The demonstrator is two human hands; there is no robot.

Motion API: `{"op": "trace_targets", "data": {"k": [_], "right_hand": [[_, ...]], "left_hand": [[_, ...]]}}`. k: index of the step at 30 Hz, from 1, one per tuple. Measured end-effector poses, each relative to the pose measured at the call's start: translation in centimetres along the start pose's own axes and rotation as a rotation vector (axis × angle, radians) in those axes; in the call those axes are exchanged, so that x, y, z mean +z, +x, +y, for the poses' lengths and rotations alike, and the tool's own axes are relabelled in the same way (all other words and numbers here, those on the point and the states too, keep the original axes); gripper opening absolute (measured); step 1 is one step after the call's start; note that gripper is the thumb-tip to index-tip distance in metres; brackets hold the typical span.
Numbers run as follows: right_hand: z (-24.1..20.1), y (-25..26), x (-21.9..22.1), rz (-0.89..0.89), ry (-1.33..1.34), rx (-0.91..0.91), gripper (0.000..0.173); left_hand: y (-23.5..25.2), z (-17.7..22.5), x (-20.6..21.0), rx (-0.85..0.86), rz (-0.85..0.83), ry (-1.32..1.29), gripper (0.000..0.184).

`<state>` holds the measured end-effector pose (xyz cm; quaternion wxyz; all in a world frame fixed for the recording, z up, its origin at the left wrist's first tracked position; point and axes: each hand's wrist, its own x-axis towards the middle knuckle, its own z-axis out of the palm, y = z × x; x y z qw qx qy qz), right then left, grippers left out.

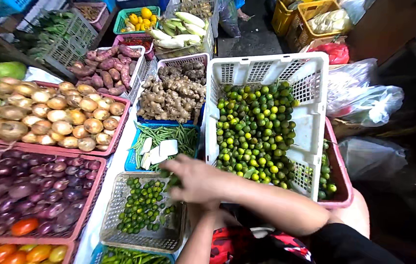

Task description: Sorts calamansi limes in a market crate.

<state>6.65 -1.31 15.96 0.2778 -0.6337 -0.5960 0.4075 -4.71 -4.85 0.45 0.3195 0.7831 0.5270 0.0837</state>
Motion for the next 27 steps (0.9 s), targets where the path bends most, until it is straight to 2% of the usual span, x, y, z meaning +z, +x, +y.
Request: {"op": "trace_targets", "data": {"k": [1, 2, 4, 6, 8, 10, 11, 14, 18, 19, 20, 23, 25, 27], "right_hand": [[-0.7, 0.3, 0.5, -0.02, -0.001, -0.056, 0.066], [-0.5, 0.3, 0.4, 0.032, -0.002, -0.082, 0.065], [2.0, 0.0, -1.3, 0.256, -0.019, -0.089, 0.052], [6.8, -0.2, -4.6, 0.51, -0.127, 0.014, 0.034], [12.4, 0.7, -8.5, 0.687, -0.276, 0.246, 0.026], [17.3, 2.1, -11.0, 0.732, -0.397, 0.461, 0.027], [19.3, 2.8, -11.6, 0.7, -0.472, 0.507, 0.029], [21.9, 3.7, -12.1, 0.627, -0.624, 0.475, 0.034], [20.7, 1.7, -12.9, 0.955, -0.227, 0.455, 0.041], [20.3, 1.7, -13.1, 0.982, -0.163, 0.444, 0.044], [20.1, 1.9, -12.9, 0.944, -0.197, 0.449, 0.045], [20.1, 3.9, -11.8, 0.749, -0.519, 0.572, 0.053], [20.4, 4.9, -11.3, 0.69, -0.667, 0.624, 0.054], [21.1, 4.7, -11.4, 0.659, -0.722, 0.594, 0.055]], "left_hand": [[-0.6, 0.9, -1.0, -0.068, -0.064, -0.036, 0.041], [-0.6, 1.1, -1.1, -0.044, -0.027, -0.108, 0.039], [1.4, -0.2, 0.8, 0.185, 0.236, -0.121, 0.031], [2.8, -0.8, 1.7, 0.288, 0.371, -0.124, 0.028], [2.9, -1.0, 2.0, 0.285, 0.391, -0.146, 0.029], [2.7, -0.9, 2.1, 0.27, 0.392, -0.163, 0.029], [2.8, -0.9, 2.1, 0.271, 0.394, -0.175, 0.029], [2.9, -1.2, 2.4, 0.277, 0.407, -0.199, 0.03], [3.1, -1.3, 2.7, 0.278, 0.411, -0.228, 0.032], [3.2, -1.2, 2.8, 0.275, 0.412, -0.231, 0.032], [3.0, -1.3, 2.8, 0.272, 0.406, -0.23, 0.032], [3.0, -1.3, 2.8, 0.275, 0.39, -0.216, 0.032], [3.1, -1.3, 2.8, 0.281, 0.392, -0.212, 0.032], [3.1, -1.4, 2.8, 0.287, 0.401, -0.209, 0.031]]}}
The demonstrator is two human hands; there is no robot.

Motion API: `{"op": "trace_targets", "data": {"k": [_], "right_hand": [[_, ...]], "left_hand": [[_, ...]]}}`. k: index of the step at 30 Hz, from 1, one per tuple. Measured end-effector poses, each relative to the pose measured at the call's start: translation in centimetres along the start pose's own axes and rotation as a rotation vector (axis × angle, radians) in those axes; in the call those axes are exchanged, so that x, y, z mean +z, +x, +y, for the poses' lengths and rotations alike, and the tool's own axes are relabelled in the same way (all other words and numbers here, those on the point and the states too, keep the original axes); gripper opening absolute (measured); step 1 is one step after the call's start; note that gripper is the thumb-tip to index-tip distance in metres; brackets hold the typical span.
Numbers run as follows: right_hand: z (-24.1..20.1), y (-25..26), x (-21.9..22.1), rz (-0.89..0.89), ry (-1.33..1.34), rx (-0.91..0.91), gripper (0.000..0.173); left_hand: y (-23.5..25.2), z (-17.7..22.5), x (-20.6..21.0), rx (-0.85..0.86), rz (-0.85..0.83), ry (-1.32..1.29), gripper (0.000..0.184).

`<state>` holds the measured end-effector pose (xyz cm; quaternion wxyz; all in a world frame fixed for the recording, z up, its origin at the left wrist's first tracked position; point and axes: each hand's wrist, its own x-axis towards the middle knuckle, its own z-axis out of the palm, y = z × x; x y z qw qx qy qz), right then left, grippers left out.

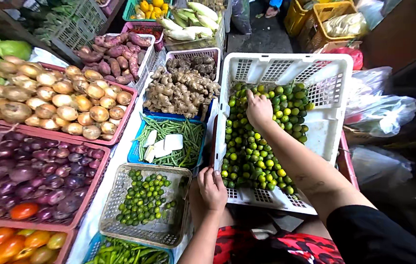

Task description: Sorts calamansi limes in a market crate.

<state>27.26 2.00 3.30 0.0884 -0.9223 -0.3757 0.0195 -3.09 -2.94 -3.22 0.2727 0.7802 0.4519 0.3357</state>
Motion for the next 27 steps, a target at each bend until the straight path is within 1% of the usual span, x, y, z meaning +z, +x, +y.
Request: {"op": "trace_targets", "data": {"k": [5, 7, 11, 13, 15, 17, 18, 19, 20, 21, 22, 23, 24, 25, 27], "right_hand": [[3.7, 0.4, 0.0, -0.003, 0.076, -0.193, 0.071], [4.3, 0.6, 0.2, 0.01, 0.066, -0.25, 0.072], [4.2, 0.7, 0.1, -0.009, -0.014, -0.298, 0.07], [4.5, 0.8, -0.6, 0.001, 0.067, -0.283, 0.072], [4.6, 0.0, -1.6, 0.078, 0.377, -0.146, 0.071], [4.3, -1.0, -2.4, 0.135, 0.87, 0.064, 0.068], [3.8, -1.6, -2.5, 0.126, 1.094, 0.184, 0.061], [3.1, -2.2, -2.6, 0.085, 1.221, 0.282, 0.049], [2.3, -2.7, -2.6, 0.036, 1.182, 0.324, 0.037], [1.5, -3.0, -2.8, -0.032, 1.008, 0.31, 0.03], [0.7, -3.0, -3.0, -0.103, 0.752, 0.268, 0.027], [-0.2, -3.0, -2.8, -0.13, 0.505, 0.231, 0.028], [-0.9, -3.0, -2.1, -0.123, 0.313, 0.209, 0.029], [-1.4, -2.8, -1.3, -0.112, 0.196, 0.19, 0.031], [-2.0, -2.3, 0.3, -0.078, 0.073, 0.125, 0.036]], "left_hand": [[0.0, 0.1, -0.1, 0.012, 0.011, -0.005, 0.03], [0.0, 0.0, -0.1, 0.009, 0.014, -0.004, 0.03], [0.0, -0.1, -0.1, 0.004, 0.006, -0.002, 0.031], [0.0, 0.0, -0.1, 0.004, 0.001, 0.005, 0.031], [0.1, 0.1, -0.2, 0.005, -0.002, 0.008, 0.031], [0.2, 0.1, -0.1, 0.002, 0.01, -0.008, 0.03], [0.1, 0.0, -0.1, 0.0, 0.014, -0.01, 0.029], [0.0, 0.0, -0.1, -0.004, 0.011, -0.008, 0.029], [-0.1, -0.1, -0.1, -0.006, 0.003, -0.005, 0.03], [-0.1, -0.2, -0.1, -0.007, -0.005, -0.001, 0.031], [0.0, -0.2, -0.1, -0.005, -0.01, 0.003, 0.032], [0.0, -0.2, -0.2, -0.004, -0.012, 0.006, 0.033], [-0.1, -0.1, -0.2, -0.005, -0.011, 0.008, 0.033], [-0.1, -0.1, -0.2, -0.004, -0.007, 0.011, 0.033], [0.0, 0.0, -0.2, -0.001, 0.004, 0.009, 0.032]]}}
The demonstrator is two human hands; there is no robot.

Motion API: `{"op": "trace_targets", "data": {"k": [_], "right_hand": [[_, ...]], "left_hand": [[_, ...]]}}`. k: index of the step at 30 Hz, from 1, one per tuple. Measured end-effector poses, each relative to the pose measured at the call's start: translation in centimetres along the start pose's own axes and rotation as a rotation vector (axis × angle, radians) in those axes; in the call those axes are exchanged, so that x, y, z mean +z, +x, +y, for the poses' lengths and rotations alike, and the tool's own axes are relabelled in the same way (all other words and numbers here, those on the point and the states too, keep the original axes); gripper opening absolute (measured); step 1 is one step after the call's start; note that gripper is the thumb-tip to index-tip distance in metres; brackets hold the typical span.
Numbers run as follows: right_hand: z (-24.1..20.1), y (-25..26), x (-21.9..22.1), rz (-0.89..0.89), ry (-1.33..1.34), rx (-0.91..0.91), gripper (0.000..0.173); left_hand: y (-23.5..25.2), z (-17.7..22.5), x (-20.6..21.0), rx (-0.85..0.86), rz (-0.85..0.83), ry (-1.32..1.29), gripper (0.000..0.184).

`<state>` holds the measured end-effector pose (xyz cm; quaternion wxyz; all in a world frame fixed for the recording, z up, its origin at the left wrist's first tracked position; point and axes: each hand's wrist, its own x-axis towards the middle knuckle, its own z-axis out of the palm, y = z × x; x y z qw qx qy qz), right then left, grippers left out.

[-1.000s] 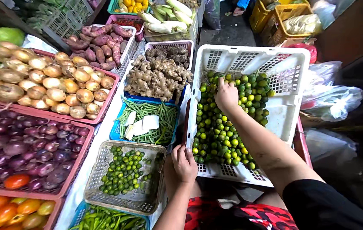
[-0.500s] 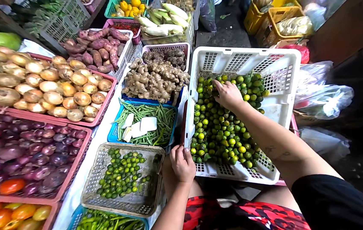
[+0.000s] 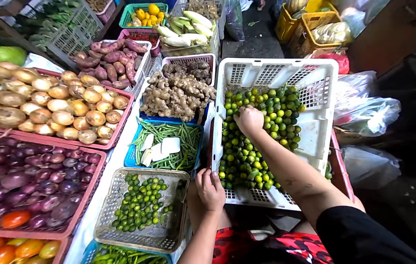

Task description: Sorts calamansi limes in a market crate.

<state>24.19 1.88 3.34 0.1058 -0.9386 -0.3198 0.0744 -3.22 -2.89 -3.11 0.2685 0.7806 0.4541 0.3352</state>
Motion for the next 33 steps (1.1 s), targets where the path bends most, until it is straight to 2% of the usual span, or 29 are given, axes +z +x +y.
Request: {"op": "trace_targets", "data": {"k": [2, 5, 8, 11, 16, 22, 27, 30, 31, 32, 33], "right_hand": [[-0.7, 0.4, 0.6, -0.008, -0.07, -0.038, 0.039], [-1.5, 1.1, -0.5, -0.121, -0.076, 0.056, 0.039], [-0.7, 1.5, -1.5, -0.139, 0.136, 0.157, 0.042], [-0.4, 1.4, -1.2, -0.15, 0.284, 0.149, 0.052], [-4.3, 1.3, -2.8, -0.258, 0.122, 0.191, 0.043], [-5.0, 0.9, -2.1, -0.242, 0.039, 0.201, 0.034], [-2.5, -0.1, -1.1, -0.096, 0.164, 0.181, 0.045], [-3.6, -4.9, -4.5, 0.077, 0.314, 0.04, 0.04], [-4.9, -7.3, -5.8, 0.129, 0.376, -0.084, 0.033], [-6.6, -9.5, -6.8, 0.12, 0.429, -0.219, 0.028], [-8.4, -11.2, -7.4, 0.052, 0.463, -0.359, 0.03]], "left_hand": [[0.0, 0.0, 0.1, 0.002, 0.004, -0.002, 0.032], [-0.1, -0.1, 0.2, -0.001, 0.009, -0.01, 0.032], [-0.1, -0.2, 0.3, -0.001, 0.015, -0.023, 0.033], [-0.1, -0.1, 0.4, -0.005, 0.01, -0.031, 0.034], [0.1, -0.1, 0.1, 0.01, -0.001, -0.016, 0.032], [0.0, 0.0, 0.1, 0.011, 0.005, -0.005, 0.031], [-0.1, -0.3, 0.3, 0.007, 0.005, -0.007, 0.035], [0.0, -0.1, 0.3, 0.013, 0.004, -0.001, 0.033], [0.0, -0.1, 0.1, 0.021, -0.004, 0.014, 0.032], [-0.1, 0.1, -0.1, 0.025, -0.022, 0.04, 0.03], [-0.1, 0.3, -0.4, 0.02, -0.057, 0.073, 0.03]]}}
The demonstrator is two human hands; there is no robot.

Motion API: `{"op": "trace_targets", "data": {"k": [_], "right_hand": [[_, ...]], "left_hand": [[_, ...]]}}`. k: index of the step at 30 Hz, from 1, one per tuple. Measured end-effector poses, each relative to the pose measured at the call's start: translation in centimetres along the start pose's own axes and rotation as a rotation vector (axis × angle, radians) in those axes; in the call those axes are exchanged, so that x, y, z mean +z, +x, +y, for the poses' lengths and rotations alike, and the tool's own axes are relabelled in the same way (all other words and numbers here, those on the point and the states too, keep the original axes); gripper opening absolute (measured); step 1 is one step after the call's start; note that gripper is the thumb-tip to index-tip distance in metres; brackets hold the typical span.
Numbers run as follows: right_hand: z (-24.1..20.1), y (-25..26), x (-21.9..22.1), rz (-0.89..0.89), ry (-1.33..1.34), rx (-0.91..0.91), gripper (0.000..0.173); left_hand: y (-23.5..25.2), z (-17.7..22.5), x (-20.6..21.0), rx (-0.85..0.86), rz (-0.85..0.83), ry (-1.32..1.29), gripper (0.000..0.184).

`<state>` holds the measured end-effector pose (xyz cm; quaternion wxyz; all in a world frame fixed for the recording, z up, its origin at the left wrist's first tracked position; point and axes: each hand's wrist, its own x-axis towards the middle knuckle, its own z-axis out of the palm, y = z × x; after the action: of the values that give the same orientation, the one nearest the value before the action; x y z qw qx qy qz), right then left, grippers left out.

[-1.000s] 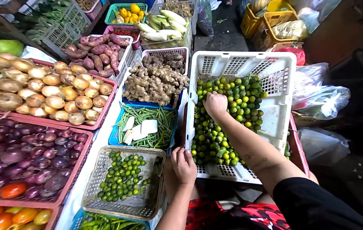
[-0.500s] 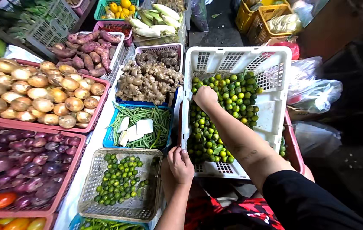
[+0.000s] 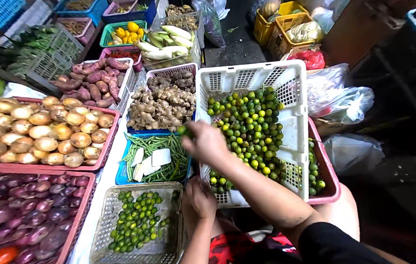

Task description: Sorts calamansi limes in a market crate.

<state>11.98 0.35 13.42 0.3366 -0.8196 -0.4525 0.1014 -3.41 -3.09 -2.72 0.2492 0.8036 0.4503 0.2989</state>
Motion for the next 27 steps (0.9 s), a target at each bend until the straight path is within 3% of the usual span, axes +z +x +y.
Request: {"op": "trace_targets", "data": {"k": [1, 4, 5, 6, 8, 10, 12, 14, 17, 19, 21, 24, 27], "right_hand": [[-2.1, -0.6, 0.5, -0.11, 0.04, -0.122, 0.038], [-5.1, -2.5, 1.5, -0.423, 0.231, -0.413, 0.086], [-4.6, -2.9, 1.3, -0.407, 0.264, -0.454, 0.085], [-3.4, -3.0, 0.8, -0.321, 0.257, -0.451, 0.074], [1.4, -1.9, -0.9, -0.079, 0.157, -0.33, 0.04], [8.3, 0.7, -2.9, 0.114, -0.047, -0.066, 0.025], [14.6, 3.5, -4.4, 0.189, -0.243, 0.234, 0.034], [19.0, 5.5, -4.6, 0.151, -0.411, 0.394, 0.045], [20.2, 6.8, -4.1, 0.003, -0.57, 0.357, 0.046], [19.9, 7.0, -4.4, -0.034, -0.535, 0.346, 0.042], [19.8, 5.5, -5.6, 0.07, -0.254, 0.403, 0.04], [20.7, 2.3, -7.7, 0.327, 0.569, 0.499, 0.035], [21.5, 1.1, -9.2, 0.421, 1.3, 0.663, 0.037]], "left_hand": [[0.0, 0.3, -0.3, -0.02, -0.052, 0.053, 0.029], [-0.7, 1.9, -1.6, -0.142, -0.241, 0.182, 0.032], [-0.8, 1.7, -1.5, -0.1, -0.211, 0.169, 0.031], [-0.7, 1.1, -1.1, -0.031, -0.139, 0.128, 0.028], [0.0, 0.4, -0.4, 0.019, 0.002, 0.012, 0.027], [0.2, 0.2, 0.0, -0.006, 0.046, -0.039, 0.031], [0.0, 0.1, 0.0, -0.026, 0.038, -0.052, 0.032], [0.0, 0.1, 0.1, -0.025, 0.025, -0.05, 0.033], [0.1, 0.0, 0.2, 0.001, 0.037, -0.026, 0.033], [0.0, -0.2, 0.4, 0.009, 0.052, -0.03, 0.032], [-0.1, -0.5, 0.5, 0.001, 0.057, -0.053, 0.032], [0.0, -0.4, 0.7, -0.013, 0.079, -0.068, 0.032], [-0.2, -0.4, 0.5, -0.008, 0.066, -0.056, 0.033]]}}
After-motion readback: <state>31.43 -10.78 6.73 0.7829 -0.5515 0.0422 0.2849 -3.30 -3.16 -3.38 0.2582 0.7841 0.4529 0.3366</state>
